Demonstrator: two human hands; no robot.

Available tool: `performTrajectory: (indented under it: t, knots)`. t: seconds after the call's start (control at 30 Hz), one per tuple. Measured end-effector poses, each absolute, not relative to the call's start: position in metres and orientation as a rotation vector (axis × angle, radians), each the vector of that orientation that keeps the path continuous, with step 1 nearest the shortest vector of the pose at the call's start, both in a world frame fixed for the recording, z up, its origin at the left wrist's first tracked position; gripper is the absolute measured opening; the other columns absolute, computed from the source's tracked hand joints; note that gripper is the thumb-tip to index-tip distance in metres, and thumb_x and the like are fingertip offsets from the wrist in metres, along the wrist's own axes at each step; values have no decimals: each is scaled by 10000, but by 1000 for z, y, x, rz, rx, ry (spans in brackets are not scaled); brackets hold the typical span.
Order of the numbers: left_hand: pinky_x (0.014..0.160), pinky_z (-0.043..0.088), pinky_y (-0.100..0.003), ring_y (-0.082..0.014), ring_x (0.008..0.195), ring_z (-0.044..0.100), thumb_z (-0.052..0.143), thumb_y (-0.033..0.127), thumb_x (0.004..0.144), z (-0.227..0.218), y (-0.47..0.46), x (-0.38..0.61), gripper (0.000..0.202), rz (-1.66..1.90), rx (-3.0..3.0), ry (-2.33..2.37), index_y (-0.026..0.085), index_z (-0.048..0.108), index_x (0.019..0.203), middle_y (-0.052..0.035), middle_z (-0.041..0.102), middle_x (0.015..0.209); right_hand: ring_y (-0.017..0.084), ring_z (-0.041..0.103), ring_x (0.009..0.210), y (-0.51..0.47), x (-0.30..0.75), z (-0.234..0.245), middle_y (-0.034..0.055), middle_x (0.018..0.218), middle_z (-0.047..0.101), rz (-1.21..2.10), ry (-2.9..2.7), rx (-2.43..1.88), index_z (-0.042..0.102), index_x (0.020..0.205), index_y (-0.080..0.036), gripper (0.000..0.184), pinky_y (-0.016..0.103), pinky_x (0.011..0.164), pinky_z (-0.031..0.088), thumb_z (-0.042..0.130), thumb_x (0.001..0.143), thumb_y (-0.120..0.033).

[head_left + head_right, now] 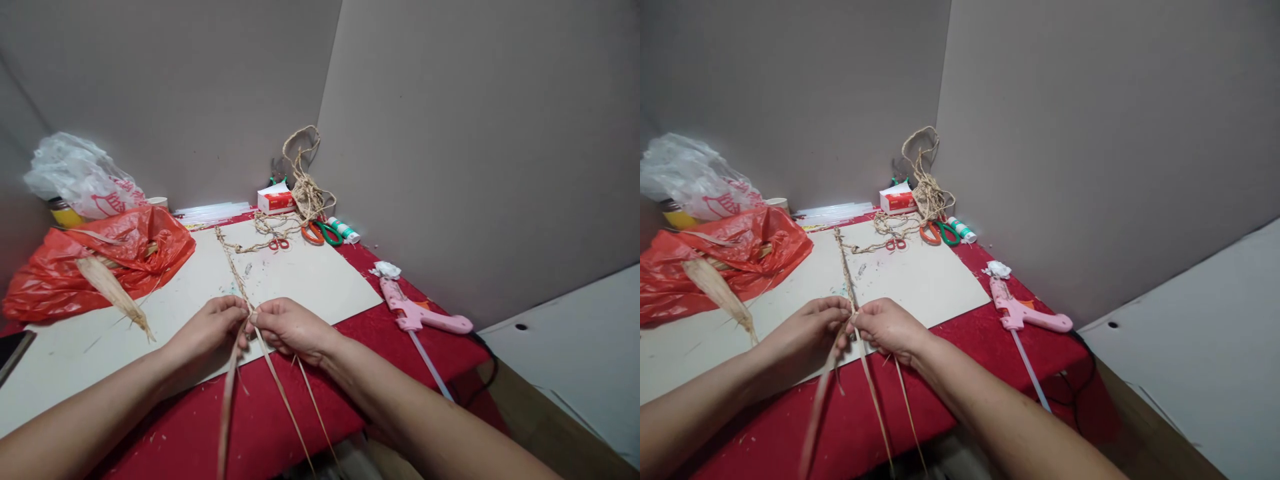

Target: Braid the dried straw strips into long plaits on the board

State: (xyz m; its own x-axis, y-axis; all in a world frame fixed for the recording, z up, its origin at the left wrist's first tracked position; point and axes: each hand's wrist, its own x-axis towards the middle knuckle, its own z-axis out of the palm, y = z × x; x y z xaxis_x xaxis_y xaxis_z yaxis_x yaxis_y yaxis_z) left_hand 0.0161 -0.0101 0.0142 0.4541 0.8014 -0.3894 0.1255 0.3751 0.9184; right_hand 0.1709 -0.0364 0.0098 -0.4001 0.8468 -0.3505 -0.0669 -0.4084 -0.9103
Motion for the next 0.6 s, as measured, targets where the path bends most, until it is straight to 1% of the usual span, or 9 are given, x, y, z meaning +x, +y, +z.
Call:
performTrajectory:
  t: [0.07,0.1,0.13,0.2,0.3,0.37,0.43,0.53,0.6]
  knots:
    - [408,255,-179,-43,357,306,506,267,715,10,-13,17,117,504,1162,1036,159,504,670,49,452,486,43,168,316,-35,172,11,-99,374,315,1861,-1210,-1183,555,680,-139,160,199,335,102,475,794,-218]
    - [405,233,-178,-38,362,279,501,265,718,9,-13,17,143,503,1215,1036,153,507,628,51,436,476,45,170,323,-34,173,11,-98,377,313,1840,-1258,-1199,559,684,-138,170,200,344,105,469,801,-221]
    - [416,234,-179,-41,382,290,500,261,720,8,-13,16,162,497,1273,1031,147,520,605,43,444,482,46,179,334,-33,174,11,-95,382,312,1799,-1325,-1224,568,682,-133,181,201,355,111,470,804,-225]
    - [456,270,-185,-61,447,361,495,257,725,8,-10,14,174,490,1375,1014,138,572,624,17,504,532,48,211,369,-31,177,12,-83,404,330,1664,-1509,-1281,595,676,-121,191,198,381,144,490,797,-226]
    - [501,302,-203,-88,513,411,474,283,746,7,-5,11,229,438,1486,1035,132,624,662,-8,545,577,58,303,441,-28,179,12,-48,480,434,1448,-1760,-1353,641,697,-108,191,189,436,234,506,787,-210]
    - [501,295,-210,-90,512,395,469,324,759,6,-3,10,266,422,1524,1035,129,616,653,-7,529,573,69,383,500,-28,179,12,-18,557,521,1352,-1852,-1395,658,722,-104,204,186,490,292,486,795,-186]
    - [476,260,-210,-76,477,335,489,368,757,4,-2,10,280,403,1536,1028,134,575,630,19,467,536,83,436,555,-29,177,12,7,614,568,1231,-1928,-1449,663,731,-106,214,189,525,311,474,799,-179]
    - [454,213,-208,-58,451,268,524,406,744,1,-3,9,290,394,1517,1023,145,512,619,52,390,512,99,444,573,-31,176,14,21,627,580,1015,-2065,-1516,651,712,-126,227,203,520,289,472,807,-227]
    - [451,204,-207,-55,450,263,529,418,748,-1,-3,8,302,407,1492,1021,147,497,619,55,382,512,105,443,572,-34,177,17,31,635,588,915,-2133,-1537,638,699,-137,246,214,521,279,456,818,-252]
